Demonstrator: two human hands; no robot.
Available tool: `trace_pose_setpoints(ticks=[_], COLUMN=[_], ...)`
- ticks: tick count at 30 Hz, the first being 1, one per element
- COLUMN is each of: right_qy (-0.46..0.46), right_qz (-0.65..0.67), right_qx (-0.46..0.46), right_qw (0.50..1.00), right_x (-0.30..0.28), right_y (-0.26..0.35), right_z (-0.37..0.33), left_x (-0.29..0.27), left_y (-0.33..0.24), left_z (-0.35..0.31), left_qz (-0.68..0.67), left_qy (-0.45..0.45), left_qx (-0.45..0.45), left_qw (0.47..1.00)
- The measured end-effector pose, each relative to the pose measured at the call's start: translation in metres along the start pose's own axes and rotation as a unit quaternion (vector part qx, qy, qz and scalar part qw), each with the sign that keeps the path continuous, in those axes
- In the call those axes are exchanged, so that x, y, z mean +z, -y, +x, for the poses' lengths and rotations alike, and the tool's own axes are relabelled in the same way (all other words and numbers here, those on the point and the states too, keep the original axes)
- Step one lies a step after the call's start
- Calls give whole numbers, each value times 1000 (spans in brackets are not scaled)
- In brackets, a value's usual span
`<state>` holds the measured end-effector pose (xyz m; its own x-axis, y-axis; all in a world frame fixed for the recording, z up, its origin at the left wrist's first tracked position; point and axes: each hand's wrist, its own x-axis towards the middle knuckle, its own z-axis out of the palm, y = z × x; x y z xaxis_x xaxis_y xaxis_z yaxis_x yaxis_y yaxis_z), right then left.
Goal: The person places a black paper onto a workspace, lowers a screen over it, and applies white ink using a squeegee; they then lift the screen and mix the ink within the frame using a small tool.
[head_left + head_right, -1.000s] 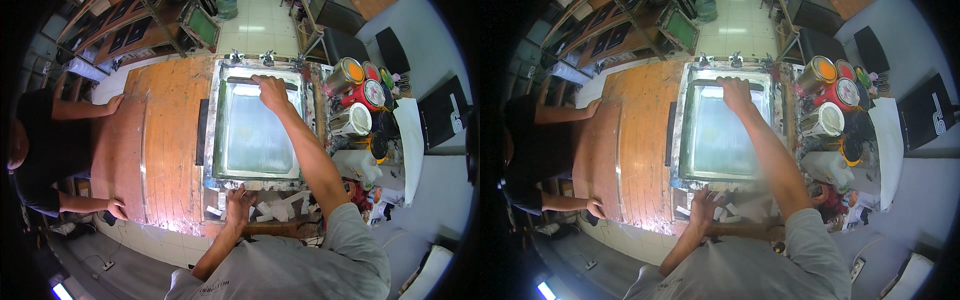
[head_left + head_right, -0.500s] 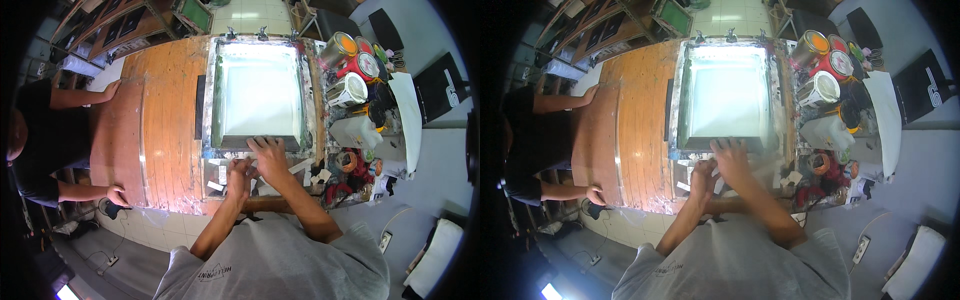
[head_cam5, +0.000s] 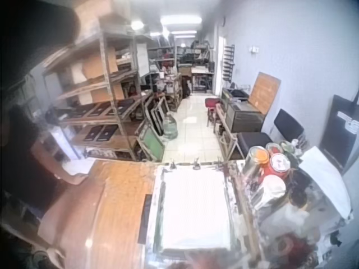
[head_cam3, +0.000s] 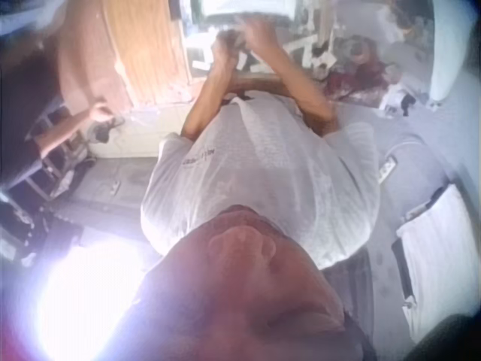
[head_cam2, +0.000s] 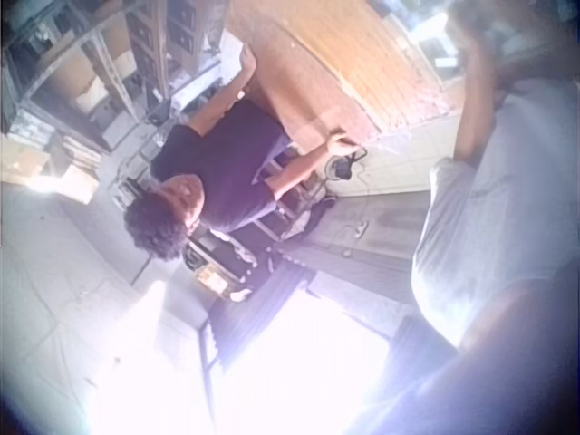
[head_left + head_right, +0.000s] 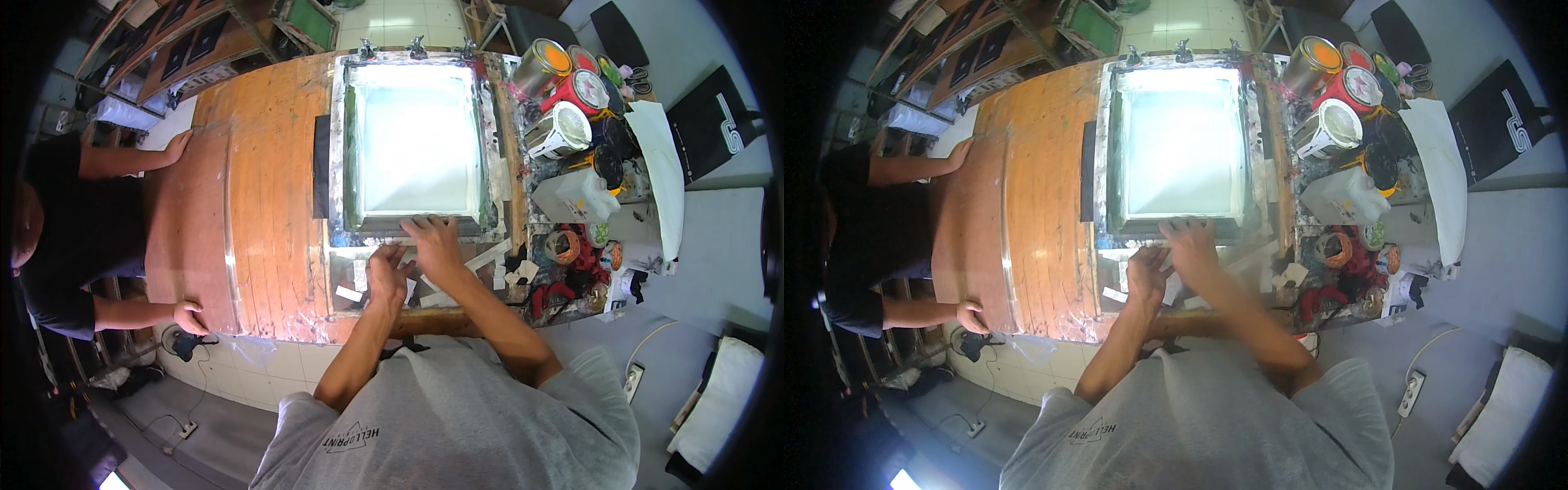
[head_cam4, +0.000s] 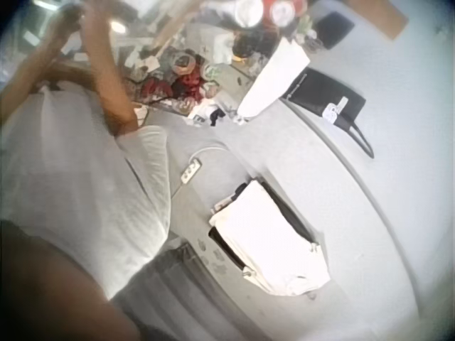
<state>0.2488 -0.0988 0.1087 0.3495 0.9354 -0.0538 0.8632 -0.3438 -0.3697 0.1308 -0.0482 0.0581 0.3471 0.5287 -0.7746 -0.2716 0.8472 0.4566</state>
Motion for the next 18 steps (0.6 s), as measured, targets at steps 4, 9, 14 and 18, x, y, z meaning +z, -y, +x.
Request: trace_pose_setpoints(ticks=[4,9,14,18], right_qy=[-91,-131,-154,-82], right_qz=[-7,-56,-45,-30], right_qx=[-33,-55,-46,15], right_qw=[995,988,986,996], right_x=[15,19,17,-23], right_y=[-12,-33,-79,-105], right_z=[18,76,177,247], left_x=[-14,-12,-5,-1], left_y=[8,11,6,3], left_z=[6,4,-1,-1], left_qz=[-8,-45,-47,-43], left_qy=[23,-14,-19,-10], left_qx=[18,18,20,15], left_qw=[1000,999,999,999])
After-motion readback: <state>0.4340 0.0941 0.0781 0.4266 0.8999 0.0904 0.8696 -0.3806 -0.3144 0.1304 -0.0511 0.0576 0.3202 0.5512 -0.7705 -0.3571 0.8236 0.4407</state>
